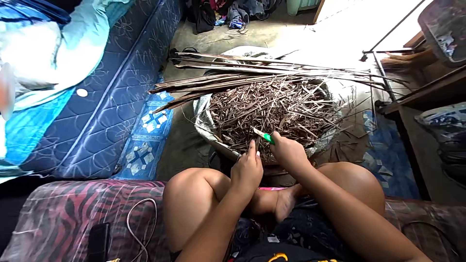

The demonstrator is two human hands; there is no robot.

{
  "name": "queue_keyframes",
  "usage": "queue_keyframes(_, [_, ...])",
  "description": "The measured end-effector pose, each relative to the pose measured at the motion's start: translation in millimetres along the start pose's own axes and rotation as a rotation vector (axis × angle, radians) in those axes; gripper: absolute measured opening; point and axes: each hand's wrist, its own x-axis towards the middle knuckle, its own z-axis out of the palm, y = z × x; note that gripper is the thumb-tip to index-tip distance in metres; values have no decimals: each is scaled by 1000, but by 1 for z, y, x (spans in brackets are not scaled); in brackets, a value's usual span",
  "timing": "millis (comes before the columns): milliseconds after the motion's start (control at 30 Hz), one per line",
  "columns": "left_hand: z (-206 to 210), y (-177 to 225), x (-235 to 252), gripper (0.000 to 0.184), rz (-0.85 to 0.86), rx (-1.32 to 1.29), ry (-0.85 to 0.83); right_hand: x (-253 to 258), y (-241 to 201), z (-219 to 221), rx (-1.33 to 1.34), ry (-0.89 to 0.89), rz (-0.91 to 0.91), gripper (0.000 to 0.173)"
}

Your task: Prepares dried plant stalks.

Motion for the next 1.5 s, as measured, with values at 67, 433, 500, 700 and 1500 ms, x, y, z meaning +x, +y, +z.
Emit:
queue_keyframes(67, [-2, -1, 1, 51, 8, -37, -15, 0, -1, 5, -15, 55, -5, 30])
queue_keyframes(433, [2, -23, 11, 60, 102, -444, -220, 29, 36, 10, 390, -62, -138, 31])
queue_keyframes(500, [5, -23, 11, 62, 121, -497, -217, 29, 35, 11, 419, -43, -109, 30])
queue_keyframes(700, [2, -19, 8, 41, 56, -275, -106, -7, 6, 10, 143, -109, -165, 33])
queue_keyframes(1500, [1, -13, 3, 47, -41, -46, -88, -26, -17, 19, 30, -237, -80, 33])
